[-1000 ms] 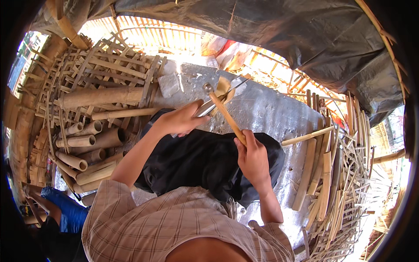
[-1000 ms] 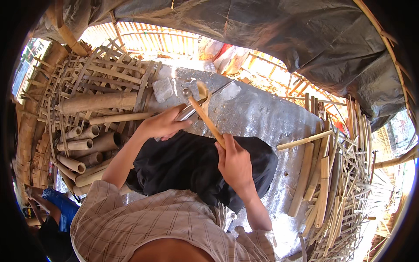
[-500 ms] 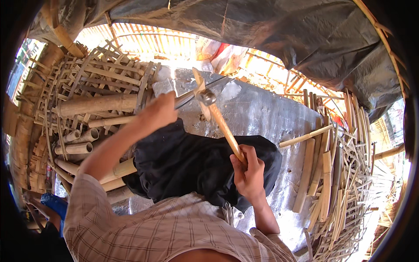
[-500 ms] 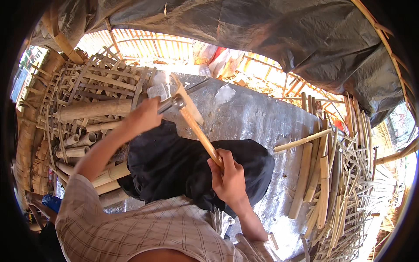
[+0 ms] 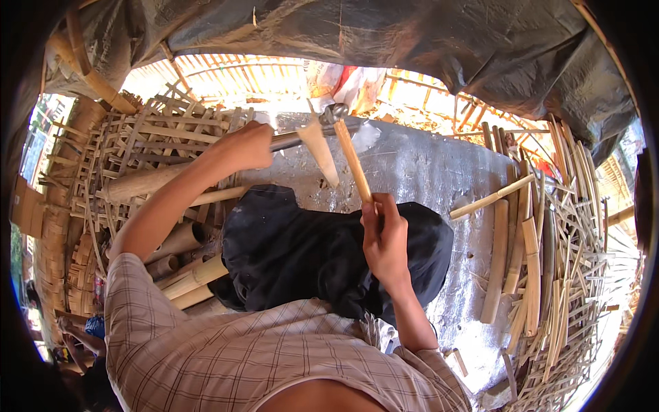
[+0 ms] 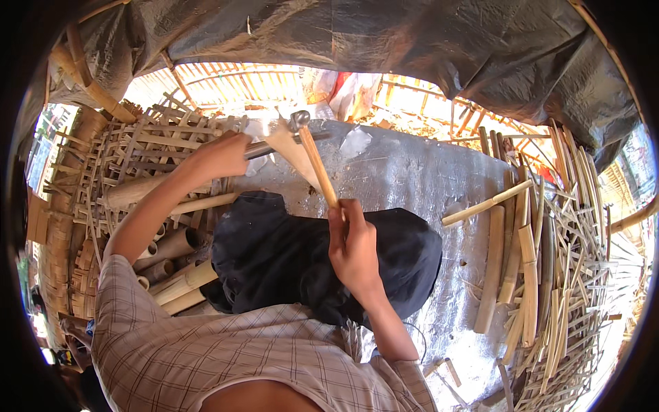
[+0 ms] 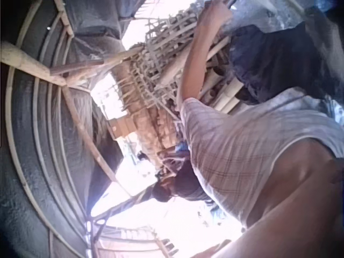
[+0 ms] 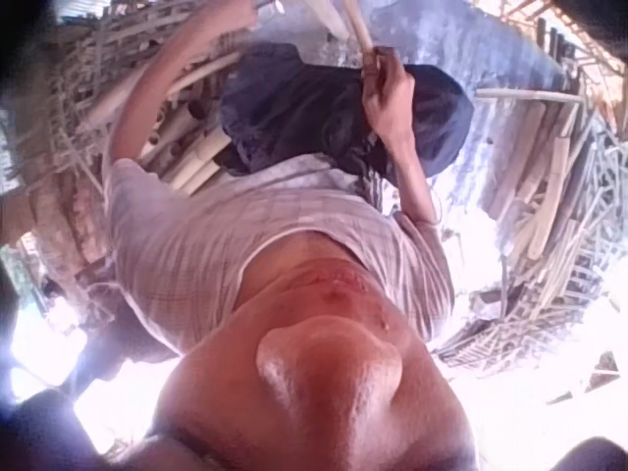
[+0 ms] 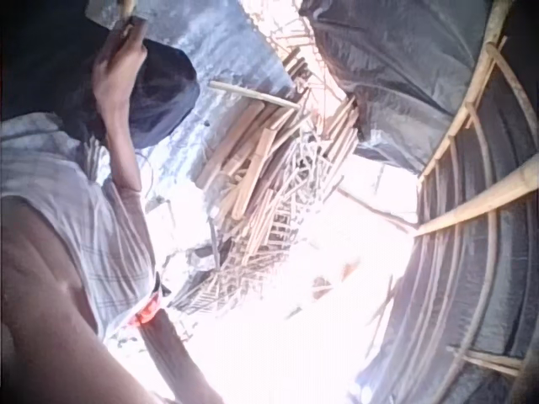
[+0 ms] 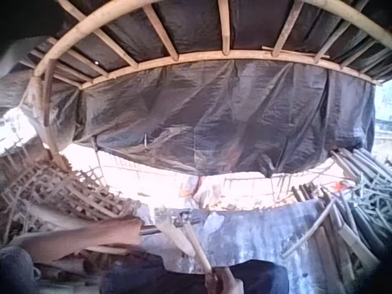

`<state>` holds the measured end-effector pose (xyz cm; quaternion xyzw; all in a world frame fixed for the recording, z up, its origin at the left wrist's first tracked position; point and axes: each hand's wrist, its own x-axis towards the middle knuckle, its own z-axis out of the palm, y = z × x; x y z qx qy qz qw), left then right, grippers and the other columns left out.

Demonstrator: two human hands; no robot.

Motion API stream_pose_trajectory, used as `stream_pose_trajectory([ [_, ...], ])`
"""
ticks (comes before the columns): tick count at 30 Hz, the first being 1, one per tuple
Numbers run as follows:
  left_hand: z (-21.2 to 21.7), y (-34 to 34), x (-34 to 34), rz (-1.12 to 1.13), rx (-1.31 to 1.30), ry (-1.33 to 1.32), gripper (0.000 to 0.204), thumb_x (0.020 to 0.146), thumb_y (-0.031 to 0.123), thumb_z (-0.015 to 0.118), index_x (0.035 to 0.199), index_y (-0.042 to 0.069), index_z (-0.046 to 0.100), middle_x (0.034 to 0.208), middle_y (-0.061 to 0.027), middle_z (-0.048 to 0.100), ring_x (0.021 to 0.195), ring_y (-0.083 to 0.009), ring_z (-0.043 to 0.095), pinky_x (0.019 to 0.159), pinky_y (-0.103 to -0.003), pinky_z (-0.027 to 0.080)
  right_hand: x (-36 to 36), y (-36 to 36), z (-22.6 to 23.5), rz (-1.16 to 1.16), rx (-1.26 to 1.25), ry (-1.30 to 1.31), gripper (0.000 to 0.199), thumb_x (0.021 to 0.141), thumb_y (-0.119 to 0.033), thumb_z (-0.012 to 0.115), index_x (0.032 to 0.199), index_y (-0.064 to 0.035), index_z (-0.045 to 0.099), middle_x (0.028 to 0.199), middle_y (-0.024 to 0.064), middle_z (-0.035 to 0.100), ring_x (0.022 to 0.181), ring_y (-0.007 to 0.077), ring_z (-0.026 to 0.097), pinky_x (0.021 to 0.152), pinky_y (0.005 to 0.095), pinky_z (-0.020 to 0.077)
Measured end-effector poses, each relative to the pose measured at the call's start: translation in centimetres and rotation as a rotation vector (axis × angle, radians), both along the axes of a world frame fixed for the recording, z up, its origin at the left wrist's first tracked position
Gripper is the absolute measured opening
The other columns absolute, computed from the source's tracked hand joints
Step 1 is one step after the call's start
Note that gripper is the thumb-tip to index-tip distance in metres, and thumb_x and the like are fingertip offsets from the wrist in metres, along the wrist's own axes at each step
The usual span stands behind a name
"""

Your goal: The person crafts objects from bamboo by using a chisel and a hammer to shape and hollow out bamboo sections, then positions and fits the resulting pieces together while sitting on the ground.

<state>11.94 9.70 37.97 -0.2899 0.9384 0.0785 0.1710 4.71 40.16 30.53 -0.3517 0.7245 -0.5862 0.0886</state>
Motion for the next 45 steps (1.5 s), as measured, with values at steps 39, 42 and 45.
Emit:
stream_pose_trajectory([
  [39,-4.6,0.4,-0.7,-0.165,-0.268,0.569,0.014,0.09,0.009,0.059,0.099,0.004,0.067,0.096,-0.0213,0.07,0.097,-0.0424,0.07,0.086,-0.054,0.054,-4.3,0.1,7.0,-0.069,0.49,0.327,0.019,0.106,-0.014,0.055,0.103,0.0019,0.046,0.069,0.0331,0.059,0.072,0.0549,0.06,0.06,0.0617,0.0412],
  [42,-4.5,0.8,-1.4,-0.155,-0.235,0.524,0.014,0.09,0.009,0.059,0.1,0.004,0.067,0.096,-0.0205,0.071,0.097,-0.0423,0.07,0.086,-0.054,0.054,-3.1,-2.0,8.2,-0.224,0.281,0.242,0.018,0.106,-0.012,0.057,0.098,0.0014,0.046,0.068,0.0329,0.059,0.072,0.0551,0.06,0.06,0.0617,0.042],
  [45,-3.5,2.3,-1.7,-0.185,-0.25,0.545,0.013,0.091,0.009,0.06,0.1,0.005,0.067,0.096,-0.0195,0.07,0.096,-0.042,0.07,0.086,-0.054,0.054,-4.5,-1.8,4.7,-0.194,0.363,0.318,0.017,0.106,-0.011,0.055,0.097,0.0013,0.046,0.067,0.0325,0.059,0.072,0.0539,0.062,0.058,0.0607,0.0447],
])
